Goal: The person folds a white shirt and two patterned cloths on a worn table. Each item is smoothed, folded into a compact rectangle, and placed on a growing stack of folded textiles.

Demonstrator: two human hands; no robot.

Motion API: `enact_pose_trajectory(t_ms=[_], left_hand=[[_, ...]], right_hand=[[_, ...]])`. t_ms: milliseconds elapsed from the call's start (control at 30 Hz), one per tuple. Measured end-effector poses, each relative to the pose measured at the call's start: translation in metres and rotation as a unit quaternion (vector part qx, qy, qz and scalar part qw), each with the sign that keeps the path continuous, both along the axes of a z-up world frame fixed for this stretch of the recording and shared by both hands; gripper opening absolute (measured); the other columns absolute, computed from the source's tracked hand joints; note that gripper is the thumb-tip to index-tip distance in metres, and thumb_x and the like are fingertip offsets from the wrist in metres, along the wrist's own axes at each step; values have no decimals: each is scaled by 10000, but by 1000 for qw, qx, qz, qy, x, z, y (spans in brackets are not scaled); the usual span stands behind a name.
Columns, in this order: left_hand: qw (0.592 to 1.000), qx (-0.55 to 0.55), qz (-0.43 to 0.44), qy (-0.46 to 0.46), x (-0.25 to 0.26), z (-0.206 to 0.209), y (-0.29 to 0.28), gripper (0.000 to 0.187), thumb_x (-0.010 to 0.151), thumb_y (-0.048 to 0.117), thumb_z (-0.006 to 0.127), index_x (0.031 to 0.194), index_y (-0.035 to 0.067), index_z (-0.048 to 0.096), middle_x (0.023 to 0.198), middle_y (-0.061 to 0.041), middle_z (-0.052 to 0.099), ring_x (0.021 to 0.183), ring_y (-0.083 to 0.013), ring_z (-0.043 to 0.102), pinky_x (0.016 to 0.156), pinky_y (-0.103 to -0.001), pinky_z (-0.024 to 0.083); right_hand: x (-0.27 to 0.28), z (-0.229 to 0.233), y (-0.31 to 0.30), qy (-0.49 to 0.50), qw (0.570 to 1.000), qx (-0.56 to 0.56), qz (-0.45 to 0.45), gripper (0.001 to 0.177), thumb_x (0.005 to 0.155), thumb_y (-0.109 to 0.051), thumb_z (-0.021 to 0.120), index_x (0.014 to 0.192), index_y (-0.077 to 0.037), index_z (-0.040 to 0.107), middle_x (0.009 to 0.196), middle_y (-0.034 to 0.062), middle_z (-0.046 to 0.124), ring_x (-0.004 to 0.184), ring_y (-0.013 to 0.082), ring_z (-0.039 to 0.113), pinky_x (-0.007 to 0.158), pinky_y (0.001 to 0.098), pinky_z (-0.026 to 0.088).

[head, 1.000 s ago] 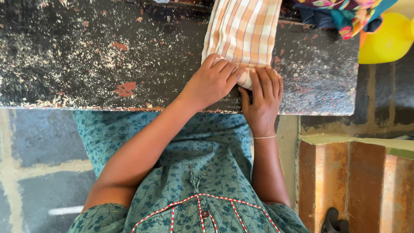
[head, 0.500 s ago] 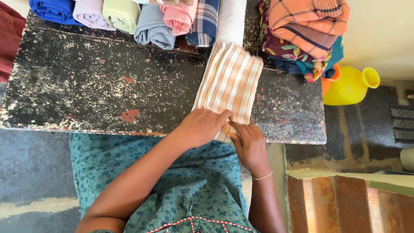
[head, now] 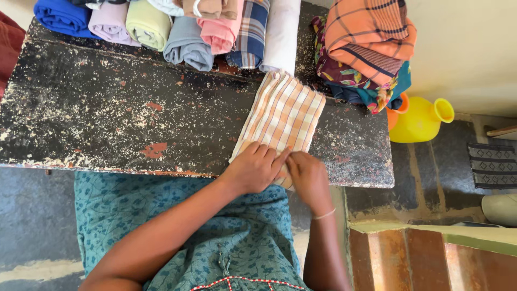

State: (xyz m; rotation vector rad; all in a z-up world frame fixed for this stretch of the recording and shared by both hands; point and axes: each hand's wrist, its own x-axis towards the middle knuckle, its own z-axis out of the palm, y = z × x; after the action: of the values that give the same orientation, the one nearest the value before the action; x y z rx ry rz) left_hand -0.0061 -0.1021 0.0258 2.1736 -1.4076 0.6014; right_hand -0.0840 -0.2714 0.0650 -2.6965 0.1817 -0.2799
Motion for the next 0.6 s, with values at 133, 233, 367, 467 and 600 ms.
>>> enact_pose_trajectory(t_ms=[133, 233, 367, 467, 600], left_hand=[[988, 78, -33, 128, 21, 0, -22, 320, 1052, 303, 535, 923, 73, 715, 725, -104, 700, 699, -297, 687, 698, -446, 533], [964, 128, -19, 234, 31, 4, -34, 386, 1029, 334, 523, 787, 104, 715, 689, -150, 690, 648, -347, 689, 649, -479, 540], [968, 97, -26, 231, 45, 12, -42, 246, 903, 272, 574, 818, 106, 735, 710, -154, 707, 692, -362, 697, 606, -505, 539], [964, 58, -16, 259, 48, 14, -42, 258, 941, 283, 566, 859, 99, 728, 783, -146, 716, 742, -351, 694, 670, -497, 542], [981, -70, -9, 183, 34, 7, -25, 282, 1013, 280, 555, 936, 49, 696, 923, -127, 687, 879, -318, 673, 791, -452, 547]], right_hand=[[-19, -8, 25, -162, 958, -236, -20, 174, 985, -205, 677, 1082, -71, 731, 1171, 92, 633, 1129, 304, 616, 991, 488, 450], [-23, -10, 41, -169, 951, -259, 11, 659, 809, -452, 752, 1213, 58, 650, 1213, 188, 616, 1171, 358, 535, 1044, 543, 362], [-20, -8, 45, -150, 958, -244, 6, 762, 732, -479, 820, 1242, 48, 612, 1200, 152, 636, 1117, 344, 577, 991, 526, 394], [-9, -4, 26, -103, 975, -193, 27, 715, 691, -416, 868, 1220, 14, 656, 1153, 118, 668, 1033, 328, 592, 919, 486, 439], [9, 6, -2, -41, 989, -120, 75, 584, 658, -308, 872, 1137, -27, 691, 1028, 112, 699, 944, 333, 633, 843, 449, 510]])
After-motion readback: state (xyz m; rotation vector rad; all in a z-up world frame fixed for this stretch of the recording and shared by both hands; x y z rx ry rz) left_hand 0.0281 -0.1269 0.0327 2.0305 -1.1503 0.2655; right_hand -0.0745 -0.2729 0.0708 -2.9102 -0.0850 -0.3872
